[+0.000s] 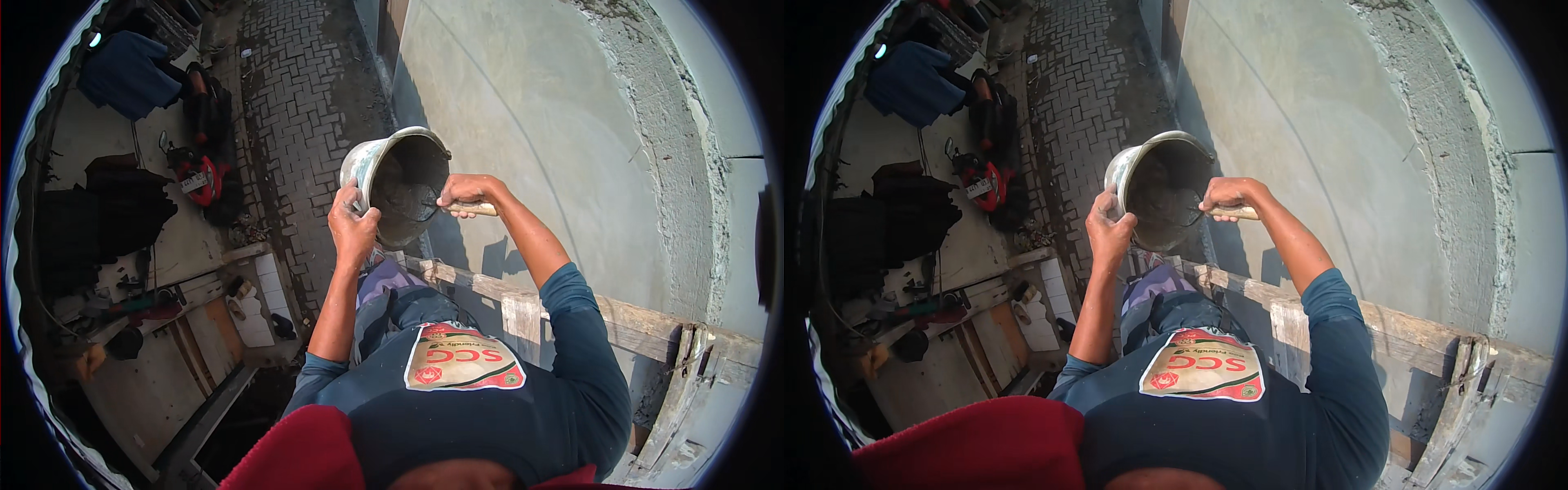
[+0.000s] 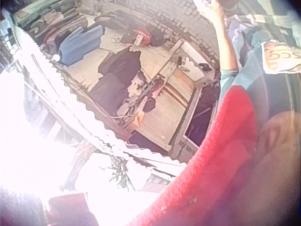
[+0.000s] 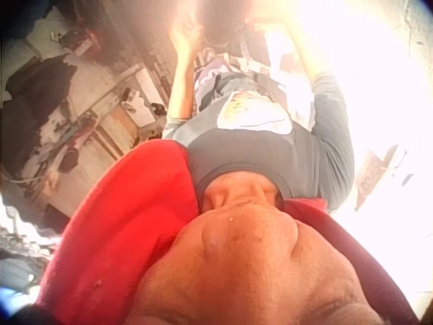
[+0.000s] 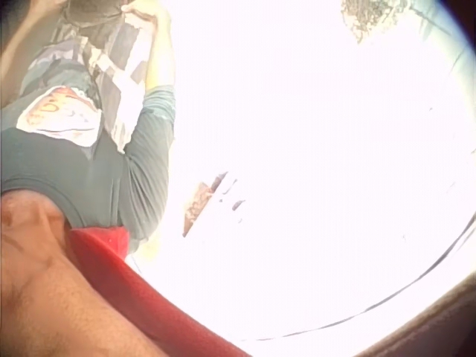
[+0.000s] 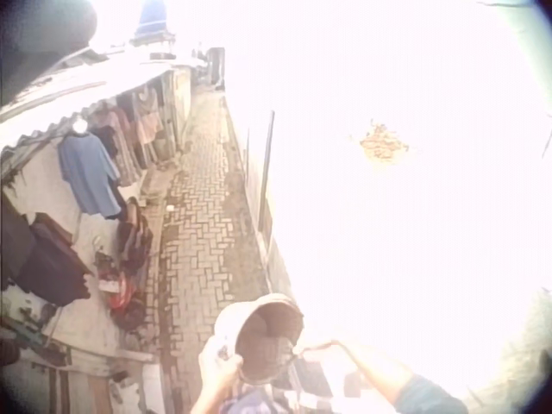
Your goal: The person applies cement to the top edge of a wall using a trowel, scooping mortar from a bucket and spreading it onto the cinder blocks.
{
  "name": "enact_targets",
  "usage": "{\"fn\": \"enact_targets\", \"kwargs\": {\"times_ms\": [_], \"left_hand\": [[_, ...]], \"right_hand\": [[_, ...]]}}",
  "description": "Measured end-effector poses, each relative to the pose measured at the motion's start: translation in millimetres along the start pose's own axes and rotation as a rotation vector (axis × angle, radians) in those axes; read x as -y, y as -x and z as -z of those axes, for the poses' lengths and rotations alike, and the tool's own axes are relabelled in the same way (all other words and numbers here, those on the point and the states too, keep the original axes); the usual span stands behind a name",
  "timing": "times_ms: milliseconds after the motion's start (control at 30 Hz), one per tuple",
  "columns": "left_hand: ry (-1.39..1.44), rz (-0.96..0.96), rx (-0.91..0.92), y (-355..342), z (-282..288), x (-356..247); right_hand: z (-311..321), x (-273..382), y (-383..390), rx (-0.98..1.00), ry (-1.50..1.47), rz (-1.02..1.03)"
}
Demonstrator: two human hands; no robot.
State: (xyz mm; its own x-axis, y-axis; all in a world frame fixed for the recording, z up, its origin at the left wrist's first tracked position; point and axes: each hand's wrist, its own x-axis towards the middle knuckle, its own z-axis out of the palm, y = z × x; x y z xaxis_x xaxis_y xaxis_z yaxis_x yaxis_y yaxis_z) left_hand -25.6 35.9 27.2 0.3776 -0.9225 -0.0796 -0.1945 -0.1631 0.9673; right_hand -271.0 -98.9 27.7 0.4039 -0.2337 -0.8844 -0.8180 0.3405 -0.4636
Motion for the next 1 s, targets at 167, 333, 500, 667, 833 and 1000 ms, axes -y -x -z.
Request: {"fn": "enact_targets", "kwargs": {"times_ms": [167, 333, 500, 667, 833, 1000], "left_hand": [[0.093, 0.079, -0.032, 4, 5, 29], [0.396, 0.300, -0.021, -3, 7, 20], [0.329, 0.301, 0.002, -8, 1, 19], [0.325, 0.320, 0.034, -13, 6, 27], [0.388, 0.383, 0.057, -15, -3, 42], [0.410, 0.446, 0.074, -10, -5, 38]], "right_hand": [[-64, -29, -26, 0.168, -0.633, 0.234], [-63, -35, -9, -0.041, -0.684, 0.331], [-58, -21, 24, -0.230, -0.439, 0.333], [-68, -27, 15, -0.266, -0.337, 0.371], [-71, -42, 26, -0.342, -0.297, 0.327], [-71, -47, 44, -0.401, -0.358, 0.349]]}}
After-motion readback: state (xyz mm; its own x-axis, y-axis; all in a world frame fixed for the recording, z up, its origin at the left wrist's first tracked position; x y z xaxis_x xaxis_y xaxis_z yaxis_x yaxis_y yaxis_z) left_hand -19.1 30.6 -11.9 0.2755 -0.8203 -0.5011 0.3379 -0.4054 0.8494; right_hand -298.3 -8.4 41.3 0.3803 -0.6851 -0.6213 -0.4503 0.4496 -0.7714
